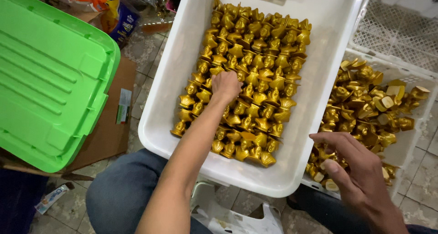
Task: The person transfers gold-wrapped items from a white crate into a white bin, arranging them in neat rows. The person uses both hands to pick up and place the items, ensuring they are organized within the bin.
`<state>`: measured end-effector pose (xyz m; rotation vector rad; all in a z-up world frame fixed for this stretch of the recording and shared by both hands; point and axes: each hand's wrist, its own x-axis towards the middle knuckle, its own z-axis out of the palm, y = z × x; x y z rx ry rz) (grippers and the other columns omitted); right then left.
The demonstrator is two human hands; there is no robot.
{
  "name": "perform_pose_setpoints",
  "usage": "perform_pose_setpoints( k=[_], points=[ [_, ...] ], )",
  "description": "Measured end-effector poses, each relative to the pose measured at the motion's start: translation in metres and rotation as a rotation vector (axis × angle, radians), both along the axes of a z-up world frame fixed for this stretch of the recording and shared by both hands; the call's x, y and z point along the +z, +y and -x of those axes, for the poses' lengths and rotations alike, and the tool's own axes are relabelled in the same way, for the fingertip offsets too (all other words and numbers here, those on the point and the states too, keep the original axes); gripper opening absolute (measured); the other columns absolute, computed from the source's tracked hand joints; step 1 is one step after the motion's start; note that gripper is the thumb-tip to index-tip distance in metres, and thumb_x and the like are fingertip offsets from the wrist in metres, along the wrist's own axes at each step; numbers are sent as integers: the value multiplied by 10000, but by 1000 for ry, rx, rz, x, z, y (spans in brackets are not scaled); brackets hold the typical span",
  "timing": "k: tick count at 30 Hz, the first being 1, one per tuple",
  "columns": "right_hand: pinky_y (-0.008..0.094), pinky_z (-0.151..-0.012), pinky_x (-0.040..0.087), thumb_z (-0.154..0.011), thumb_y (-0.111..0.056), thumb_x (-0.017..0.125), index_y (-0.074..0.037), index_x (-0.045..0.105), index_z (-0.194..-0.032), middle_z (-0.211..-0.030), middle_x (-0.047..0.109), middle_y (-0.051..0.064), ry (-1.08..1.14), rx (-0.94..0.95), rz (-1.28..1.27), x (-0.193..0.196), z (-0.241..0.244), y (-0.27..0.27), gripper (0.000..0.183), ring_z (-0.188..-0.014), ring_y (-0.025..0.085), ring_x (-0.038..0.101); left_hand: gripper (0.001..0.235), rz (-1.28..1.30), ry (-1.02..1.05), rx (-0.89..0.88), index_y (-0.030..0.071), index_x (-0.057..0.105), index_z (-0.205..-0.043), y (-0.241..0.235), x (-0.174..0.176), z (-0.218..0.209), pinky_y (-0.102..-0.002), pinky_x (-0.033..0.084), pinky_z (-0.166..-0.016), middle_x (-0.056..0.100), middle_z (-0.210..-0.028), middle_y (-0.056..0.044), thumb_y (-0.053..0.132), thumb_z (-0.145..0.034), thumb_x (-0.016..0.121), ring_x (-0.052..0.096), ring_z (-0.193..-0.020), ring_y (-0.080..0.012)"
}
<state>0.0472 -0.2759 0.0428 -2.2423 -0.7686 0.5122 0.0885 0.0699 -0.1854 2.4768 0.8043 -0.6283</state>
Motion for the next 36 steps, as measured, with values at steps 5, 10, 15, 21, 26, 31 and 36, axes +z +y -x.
perform_pose_setpoints(
  k=[5, 10, 15, 21, 26, 31, 36],
  points=[
    [401, -828, 567, -1018, -462, 467, -122, 767, -1342, -1250, 791, 112, -49, -6, 11, -2, -1, -2, 558, -950, 239, 756, 387, 23, -26, -19, 119, 657, -883, 7, -10, 2, -546, 488, -1190, 654, -796, -11, 430, -1076, 780, 676, -810, -230],
    [400, -856, 567, -1026, -377, 515, -98, 773, -1336, -1251, 790, 111, -40, -37, -11, 2, -2, -2, 490, -982, 246, 744, 429, 106, 14, -6, 138, 582, -825, 19, -7, -2, -559, 550, -1156, 609, -733, 12, 438, -1085, 743, 662, -722, -216],
    [380, -797, 527, -1045, -391, 507, -126, 771, -1331, -1146, 764, 87, -93, -21, 17, -1, -3, -6, 471, -885, 221, 711, 543, 158, 89, 40, 155, 464, -724, 25, 11, -5, -546, 535, -1013, 567, -751, -35, 497, -1095, 666, 594, -714, -264],
    [368, -771, 499, -1039, -410, 501, -129, 776, -1322, -1063, 738, 74, -75, -47, 28, 0, -5, -7, 484, -860, 208, 677, 470, 114, 45, -14, 160, 400, -680, 32, -1, -2, -490, 432, -667, 403, -621, -16, 178, -1048, 691, 420, -564, -227],
    [378, -784, 534, -1046, -383, 516, -109, 766, -1322, -1119, 762, 89, -110, -20, 6, -3, -5, -7, 463, -874, 217, 705, 324, 60, -25, 31, 145, 577, -778, 21, -15, 1, -509, 564, -865, 628, -814, -20, 227, -1044, 745, 630, -818, -244],
    [382, -750, 544, -1045, -397, 508, -88, 765, -1321, -1186, 783, 112, -113, -25, -10, -3, -7, -7, 488, -863, 228, 724, 211, 184, 4, 122, 187, 598, -1093, 18, -18, 9, -404, 546, -853, 650, -1073, -7, 351, -1095, 730, 631, -948, -192],
    [385, -772, 533, -1045, -391, 510, -95, 765, -1309, -1176, 774, 100, -118, -12, 19, -3, -8, -7, 472, -876, 231, 723, 288, 97, -83, 79, 172, 546, -1042, 13, -29, 17, -502, 534, -808, 670, -943, -46, 414, -1129, 674, 640, -854, -276]
  ],
)
